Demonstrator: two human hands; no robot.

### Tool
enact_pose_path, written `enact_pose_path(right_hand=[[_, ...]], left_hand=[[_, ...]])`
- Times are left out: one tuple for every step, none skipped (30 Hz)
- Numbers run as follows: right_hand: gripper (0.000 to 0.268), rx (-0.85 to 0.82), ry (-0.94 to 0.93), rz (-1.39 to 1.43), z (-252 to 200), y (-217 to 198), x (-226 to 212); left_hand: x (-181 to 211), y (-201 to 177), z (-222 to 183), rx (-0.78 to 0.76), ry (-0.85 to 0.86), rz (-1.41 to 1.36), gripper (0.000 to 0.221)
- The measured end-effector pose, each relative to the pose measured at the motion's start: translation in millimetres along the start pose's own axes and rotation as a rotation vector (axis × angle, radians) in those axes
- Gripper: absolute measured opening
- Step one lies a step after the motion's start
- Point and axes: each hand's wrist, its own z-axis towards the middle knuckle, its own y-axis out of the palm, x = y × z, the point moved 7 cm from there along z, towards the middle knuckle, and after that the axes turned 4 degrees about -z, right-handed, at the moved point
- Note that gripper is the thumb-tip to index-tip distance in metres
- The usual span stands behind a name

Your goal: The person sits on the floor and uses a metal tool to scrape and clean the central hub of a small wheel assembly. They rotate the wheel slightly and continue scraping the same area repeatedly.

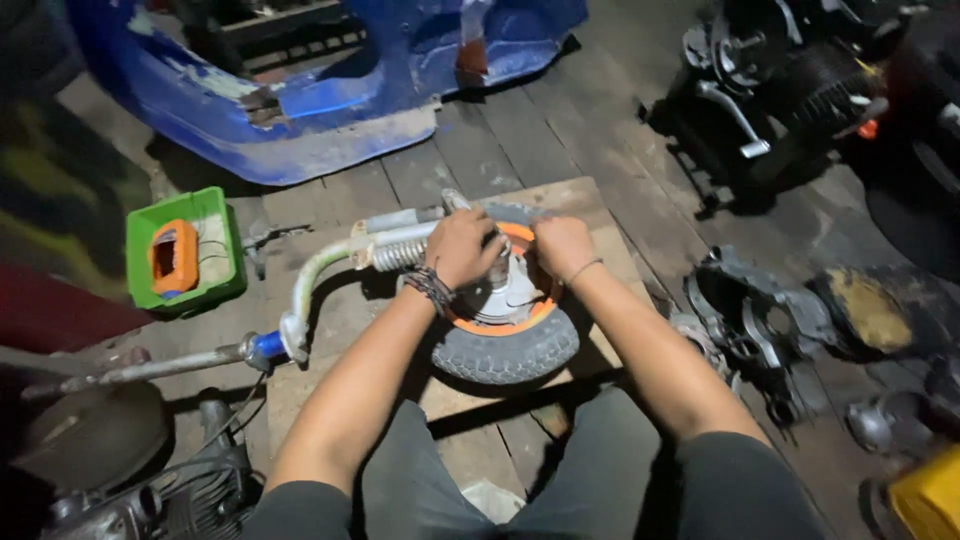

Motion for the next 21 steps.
enact_pose_path(right_hand=[[0.025,0.009,-0.014,-0.001,0.0,-11.6,-0.7],[0.028,-0.025,0.019,0.046,-4.3,-16.7,1.9],[0.034,-0.059,0.053,0.093,-8.9,-21.6,5.2],[0.034,-0.05,0.044,0.091,-8.3,-10.9,2.9],[0.033,-0.148,0.049,0.13,-8.5,7.3,1.4],[0.034,-0.258,0.059,0.173,-15.6,30.2,-1.2],[0.034,-0.261,0.055,0.174,-11.5,30.0,1.4],[0.023,-0.093,0.023,0.086,-5.4,17.0,4.9],[0.013,0.075,-0.008,-0.003,-1.2,3.6,7.8],[0.013,0.08,-0.002,-0.002,-0.8,-5.3,9.8],[0.016,0.085,0.025,0.038,-0.2,-14.1,13.1],[0.022,0.084,0.044,0.078,-3.3,-19.5,12.4],[0.022,0.082,0.041,0.079,-8.8,-17.1,8.5],[0.023,-0.078,0.059,0.133,-12.9,-4.7,7.2],[0.026,-0.238,0.077,0.187,-18.5,7.9,6.0],[0.026,-0.246,0.09,0.191,-22.2,10.6,6.8],[0.02,-0.076,0.041,0.084,-23.8,1.3,4.9],[0.015,0.086,-0.012,-0.025,-32.7,-4.8,-0.7],[0.015,0.07,-0.003,-0.022,-29.3,-5.8,3.9],[0.014,0.16,0.006,0.006,-21.2,-15.4,7.0],[0.013,0.25,0.015,0.034,-13.2,-25.1,10.3]], left_hand=[[-4.0,-0.6,2.1,0.008,-0.01,0.011,0.025],[-4.2,1.8,1.5,0.016,0.004,0.0,0.025],[-4.1,4.4,1.4,0.024,0.018,-0.01,0.025],[-6.0,3.8,2.8,0.032,0.014,-0.002,0.025],[-7.1,2.6,4.4,0.049,0.018,-0.012,0.025],[-5.5,5.4,1.6,0.056,0.021,-0.031,0.025],[-6.0,6.1,-0.7,0.054,0.016,-0.031,0.025],[-5.1,5.3,-0.7,0.068,0.025,-0.022,0.025],[-4.1,4.4,-0.1,0.082,0.034,-0.013,0.025],[-2.4,2.5,1.2,0.082,0.041,-0.011,0.025],[-2.3,1.3,2.4,0.075,0.03,-0.011,0.025],[-1.3,1.4,-3.4,0.065,0.009,-0.012,0.025],[-2.5,2.8,-4.9,0.064,0.006,-0.011,0.025],[-3.4,3.7,-3.3,0.061,0.013,-0.014,0.024],[-4.3,5.2,-1.0,0.058,0.021,-0.017,0.024],[-3.0,4.1,-0.2,0.048,0.029,-0.027,0.024],[-3.0,3.4,0.4,0.046,0.018,-0.026,0.023],[-0.7,4.7,-4.8,0.04,0.001,-0.028,0.022],[2.9,5.8,-4.7,0.026,0.004,-0.041,0.022],[2.1,3.8,-2.8,0.026,0.008,-0.012,0.023],[0.9,1.2,-0.5,0.026,0.012,0.018,0.025]])
